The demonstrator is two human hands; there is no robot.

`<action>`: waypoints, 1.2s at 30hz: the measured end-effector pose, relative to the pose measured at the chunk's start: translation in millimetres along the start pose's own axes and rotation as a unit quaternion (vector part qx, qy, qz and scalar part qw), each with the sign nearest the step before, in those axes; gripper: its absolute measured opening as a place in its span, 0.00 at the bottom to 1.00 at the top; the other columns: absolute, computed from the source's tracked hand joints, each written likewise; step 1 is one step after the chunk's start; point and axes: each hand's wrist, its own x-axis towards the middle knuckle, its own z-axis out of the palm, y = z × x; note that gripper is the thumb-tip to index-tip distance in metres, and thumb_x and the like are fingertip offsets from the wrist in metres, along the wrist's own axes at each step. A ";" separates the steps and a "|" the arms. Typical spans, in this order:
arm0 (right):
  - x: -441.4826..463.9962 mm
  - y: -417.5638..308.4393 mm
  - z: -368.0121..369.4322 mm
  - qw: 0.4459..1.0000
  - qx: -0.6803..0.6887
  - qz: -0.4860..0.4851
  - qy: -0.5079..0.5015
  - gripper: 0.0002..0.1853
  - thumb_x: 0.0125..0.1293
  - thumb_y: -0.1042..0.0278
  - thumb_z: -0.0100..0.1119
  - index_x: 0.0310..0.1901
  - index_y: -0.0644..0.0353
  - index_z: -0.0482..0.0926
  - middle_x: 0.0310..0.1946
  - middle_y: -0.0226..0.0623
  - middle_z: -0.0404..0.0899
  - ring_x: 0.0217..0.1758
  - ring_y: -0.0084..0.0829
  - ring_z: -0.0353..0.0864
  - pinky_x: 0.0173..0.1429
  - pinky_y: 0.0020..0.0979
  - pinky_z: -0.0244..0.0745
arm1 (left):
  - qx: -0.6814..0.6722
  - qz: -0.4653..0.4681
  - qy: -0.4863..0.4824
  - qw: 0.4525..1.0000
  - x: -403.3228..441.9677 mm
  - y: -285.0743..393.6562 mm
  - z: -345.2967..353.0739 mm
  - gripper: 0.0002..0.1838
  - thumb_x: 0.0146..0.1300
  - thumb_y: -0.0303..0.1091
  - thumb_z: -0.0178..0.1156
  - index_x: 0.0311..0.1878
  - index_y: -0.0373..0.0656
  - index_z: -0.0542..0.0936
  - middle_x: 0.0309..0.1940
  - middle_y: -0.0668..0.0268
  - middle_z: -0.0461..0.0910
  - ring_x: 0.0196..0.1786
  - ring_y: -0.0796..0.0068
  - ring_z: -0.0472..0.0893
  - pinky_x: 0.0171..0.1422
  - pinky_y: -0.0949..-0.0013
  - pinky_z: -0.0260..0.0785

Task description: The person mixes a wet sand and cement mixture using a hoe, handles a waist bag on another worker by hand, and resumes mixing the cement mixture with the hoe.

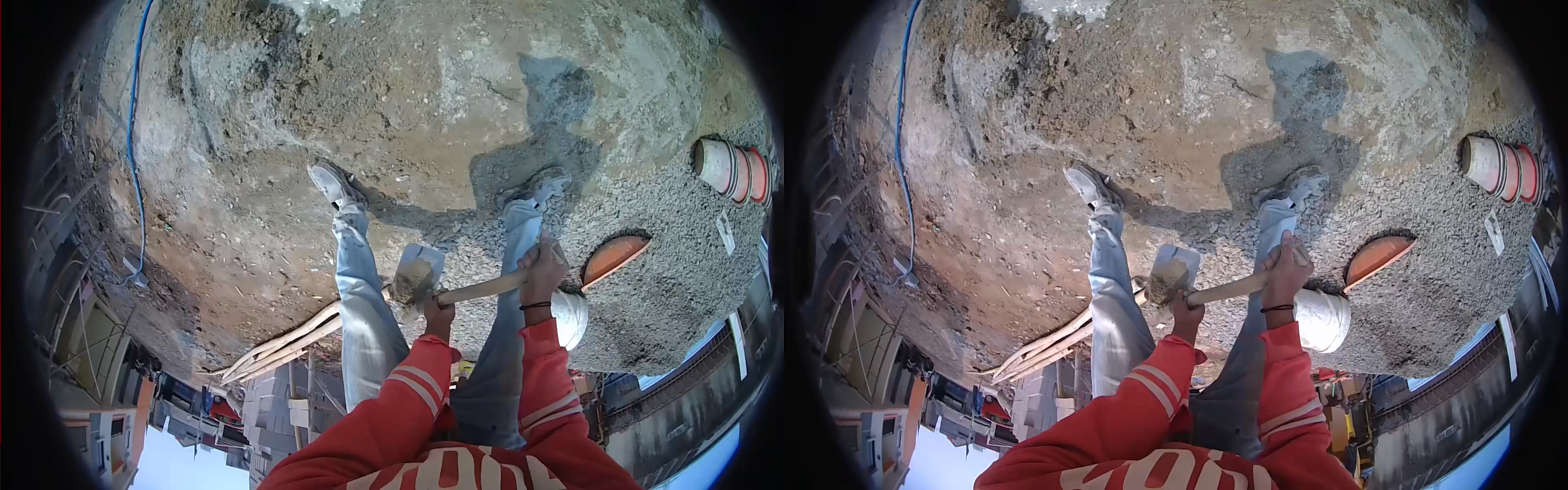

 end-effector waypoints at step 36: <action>228.9 -308.1 -87.3 0.840 0.525 -0.026 -0.134 0.16 0.71 0.62 0.42 0.24 0.53 0.60 0.16 0.25 0.55 0.19 0.23 0.55 0.26 0.26 0.62 | 0.158 0.008 -0.477 0.865 -296.6 -240.0 442.2 0.13 0.66 0.36 0.52 0.25 0.45 0.66 0.19 0.69 0.65 0.26 0.74 0.67 0.40 0.68 0.67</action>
